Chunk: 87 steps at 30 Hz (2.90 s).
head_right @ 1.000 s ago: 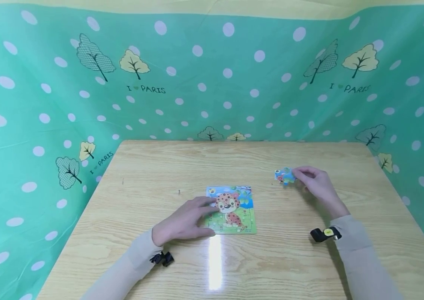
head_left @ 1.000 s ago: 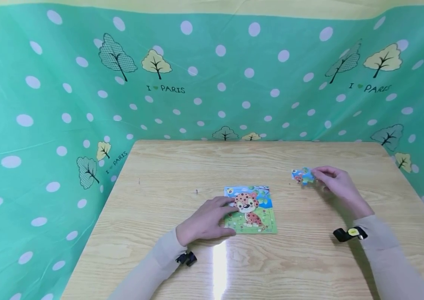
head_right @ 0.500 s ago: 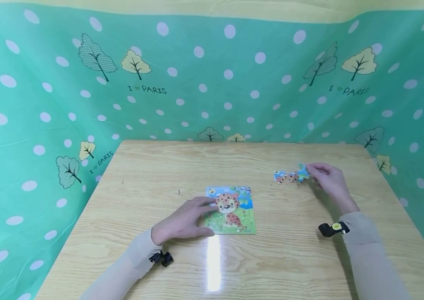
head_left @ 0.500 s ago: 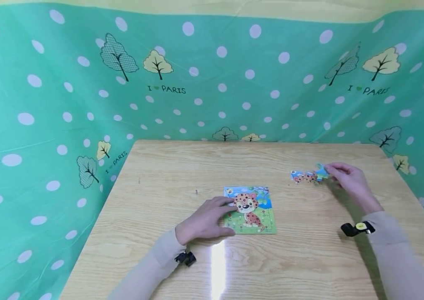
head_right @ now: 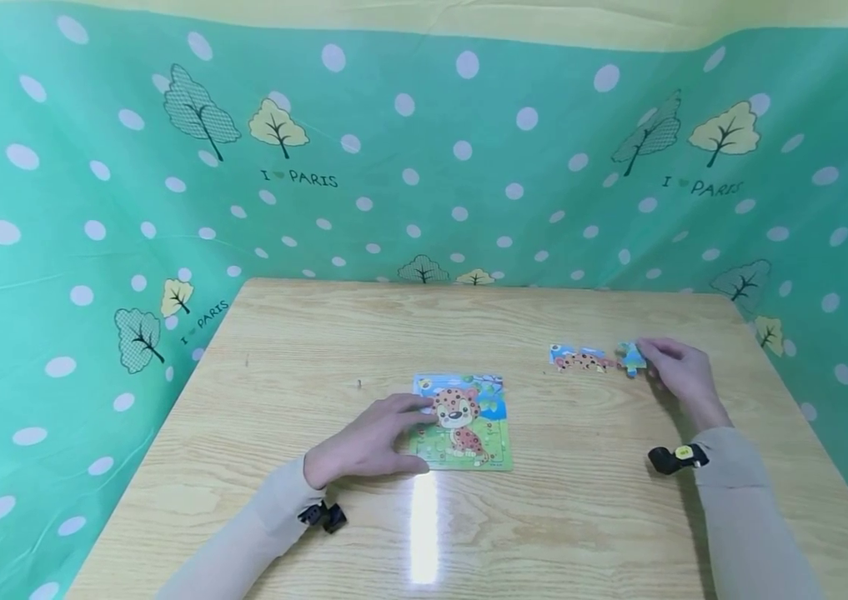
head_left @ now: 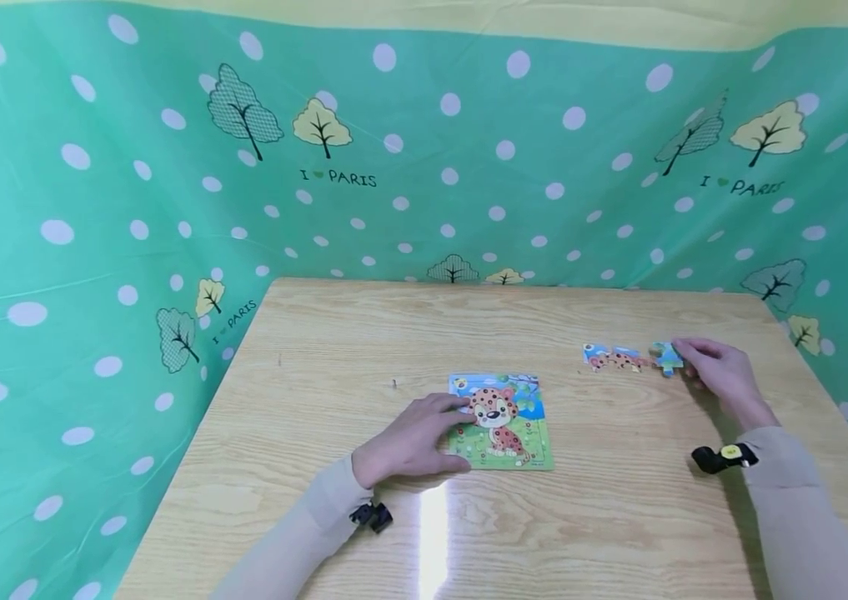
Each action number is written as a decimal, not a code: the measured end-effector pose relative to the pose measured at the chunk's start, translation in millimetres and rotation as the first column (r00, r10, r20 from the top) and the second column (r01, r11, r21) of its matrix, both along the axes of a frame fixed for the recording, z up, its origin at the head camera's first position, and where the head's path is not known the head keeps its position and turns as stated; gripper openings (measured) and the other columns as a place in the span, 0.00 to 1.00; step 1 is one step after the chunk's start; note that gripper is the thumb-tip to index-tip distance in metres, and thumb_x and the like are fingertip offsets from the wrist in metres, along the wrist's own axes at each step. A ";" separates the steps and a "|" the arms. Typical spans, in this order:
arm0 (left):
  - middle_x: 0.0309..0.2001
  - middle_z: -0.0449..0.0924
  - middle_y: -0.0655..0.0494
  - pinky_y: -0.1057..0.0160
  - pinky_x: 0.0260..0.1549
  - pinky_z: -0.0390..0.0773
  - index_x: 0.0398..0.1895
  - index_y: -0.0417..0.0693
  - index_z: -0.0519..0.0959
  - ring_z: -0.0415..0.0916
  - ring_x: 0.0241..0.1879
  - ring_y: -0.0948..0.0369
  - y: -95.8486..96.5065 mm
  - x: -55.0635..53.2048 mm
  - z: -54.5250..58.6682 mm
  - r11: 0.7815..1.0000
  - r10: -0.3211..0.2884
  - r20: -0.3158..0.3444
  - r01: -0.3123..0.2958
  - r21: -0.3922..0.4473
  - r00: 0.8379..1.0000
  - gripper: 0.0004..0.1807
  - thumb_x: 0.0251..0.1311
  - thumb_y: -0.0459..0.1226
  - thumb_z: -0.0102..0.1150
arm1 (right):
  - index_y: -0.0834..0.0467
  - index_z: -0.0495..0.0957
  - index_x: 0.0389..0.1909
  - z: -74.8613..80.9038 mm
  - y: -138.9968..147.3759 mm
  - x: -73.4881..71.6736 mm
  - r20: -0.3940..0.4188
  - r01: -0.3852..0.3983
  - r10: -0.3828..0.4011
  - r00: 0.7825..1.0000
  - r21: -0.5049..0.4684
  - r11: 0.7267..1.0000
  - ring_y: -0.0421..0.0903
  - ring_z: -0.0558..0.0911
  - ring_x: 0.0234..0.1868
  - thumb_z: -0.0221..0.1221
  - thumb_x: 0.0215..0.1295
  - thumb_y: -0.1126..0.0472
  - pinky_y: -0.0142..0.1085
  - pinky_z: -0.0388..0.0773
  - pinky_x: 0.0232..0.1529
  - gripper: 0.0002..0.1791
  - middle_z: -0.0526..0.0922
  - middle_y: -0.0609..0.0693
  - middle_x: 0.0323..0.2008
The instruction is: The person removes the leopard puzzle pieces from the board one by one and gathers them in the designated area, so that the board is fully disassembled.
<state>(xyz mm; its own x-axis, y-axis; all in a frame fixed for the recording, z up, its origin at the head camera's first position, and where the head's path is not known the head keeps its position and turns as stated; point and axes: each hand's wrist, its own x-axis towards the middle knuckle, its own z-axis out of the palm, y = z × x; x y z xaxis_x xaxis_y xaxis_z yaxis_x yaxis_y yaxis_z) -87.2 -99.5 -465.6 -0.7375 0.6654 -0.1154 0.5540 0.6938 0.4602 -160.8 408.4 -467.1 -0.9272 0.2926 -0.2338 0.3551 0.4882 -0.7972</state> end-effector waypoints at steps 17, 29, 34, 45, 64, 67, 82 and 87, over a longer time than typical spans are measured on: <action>0.82 0.64 0.54 0.41 0.80 0.61 0.76 0.58 0.74 0.60 0.82 0.51 4.0 4.7 -3.9 1.000 0.017 0.006 -0.018 0.010 1.000 0.40 0.61 0.58 0.73 | 0.71 0.76 0.67 -16.8 4.5 1.8 -0.010 -0.039 0.044 0.999 0.268 0.963 0.75 0.69 0.71 0.51 0.80 0.36 0.69 0.67 0.70 0.40 0.74 0.76 0.68; 0.82 0.64 0.55 0.41 0.80 0.62 0.76 0.58 0.75 0.60 0.81 0.51 1.9 2.6 -5.0 1.000 0.021 -0.010 -0.021 0.014 1.000 0.40 0.61 0.58 0.73 | 0.67 0.79 0.65 -17.2 -3.5 -3.0 -0.028 -0.033 0.043 0.999 0.299 0.954 0.72 0.74 0.67 0.53 0.79 0.36 0.66 0.71 0.63 0.38 0.78 0.73 0.65; 0.82 0.63 0.54 0.40 0.81 0.60 0.76 0.58 0.74 0.59 0.82 0.50 2.2 1.9 -4.4 1.000 0.016 -0.002 -0.016 0.015 1.000 0.40 0.62 0.58 0.72 | 0.68 0.79 0.64 -19.0 0.6 -3.1 -0.068 -0.022 0.042 0.997 0.277 0.961 0.59 0.79 0.53 0.54 0.79 0.35 0.42 0.76 0.45 0.39 0.81 0.70 0.60; 0.82 0.63 0.55 0.41 0.80 0.61 0.76 0.59 0.74 0.59 0.82 0.51 1.9 2.7 -4.3 1.000 0.013 -0.008 -0.012 0.015 1.000 0.40 0.63 0.58 0.72 | 0.66 0.77 0.68 -17.4 0.5 0.0 -0.062 -0.002 0.016 0.998 0.230 0.973 0.46 0.75 0.47 0.52 0.78 0.32 0.29 0.72 0.35 0.41 0.79 0.64 0.61; 0.83 0.62 0.53 0.40 0.81 0.60 0.77 0.57 0.73 0.58 0.82 0.49 1.8 1.9 -1.2 1.000 0.008 -0.003 -0.008 0.008 1.000 0.40 0.63 0.57 0.72 | 0.66 0.79 0.66 7.4 -43.7 18.4 -0.184 -0.107 0.129 0.974 0.123 0.987 0.38 0.77 0.29 0.54 0.81 0.40 0.32 0.74 0.27 0.33 0.84 0.38 0.33; 0.83 0.61 0.52 0.39 0.81 0.59 0.77 0.58 0.73 0.58 0.83 0.49 2.1 3.4 -2.2 1.000 0.009 0.005 -0.009 0.012 1.000 0.40 0.64 0.57 0.71 | 0.65 0.80 0.64 8.8 -47.5 21.7 -0.199 -0.138 0.158 0.967 0.109 0.984 0.37 0.78 0.30 0.56 0.80 0.41 0.31 0.75 0.27 0.31 0.84 0.35 0.33; 0.83 0.63 0.51 0.38 0.80 0.62 0.77 0.56 0.74 0.58 0.82 0.48 2.2 5.0 -3.4 0.999 0.005 -0.001 -0.005 0.035 1.000 0.39 0.65 0.56 0.71 | 0.66 0.84 0.53 -0.9 -90.7 30.4 -0.291 -0.241 0.275 0.917 0.145 0.960 0.39 0.76 0.27 0.55 0.83 0.47 0.30 0.73 0.26 0.24 0.86 0.58 0.34; 0.83 0.62 0.52 0.38 0.80 0.61 0.77 0.56 0.74 0.58 0.82 0.48 1.6 5.3 -3.6 0.999 0.007 -0.001 -0.007 0.037 1.000 0.39 0.65 0.55 0.71 | 0.63 0.87 0.51 -4.4 -105.9 32.3 -0.304 -0.289 0.322 0.896 0.150 0.945 0.37 0.80 0.31 0.61 0.80 0.50 0.29 0.76 0.29 0.20 0.89 0.58 0.41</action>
<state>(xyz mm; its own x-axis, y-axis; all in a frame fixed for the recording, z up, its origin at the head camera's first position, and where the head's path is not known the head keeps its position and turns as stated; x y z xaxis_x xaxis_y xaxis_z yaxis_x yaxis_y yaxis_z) -81.9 -97.9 -469.1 -0.7423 0.6640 -0.0903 0.5495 0.6802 0.4852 -128.4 302.5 -471.5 -0.9943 -0.0114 0.1058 -0.0905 0.6133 -0.7847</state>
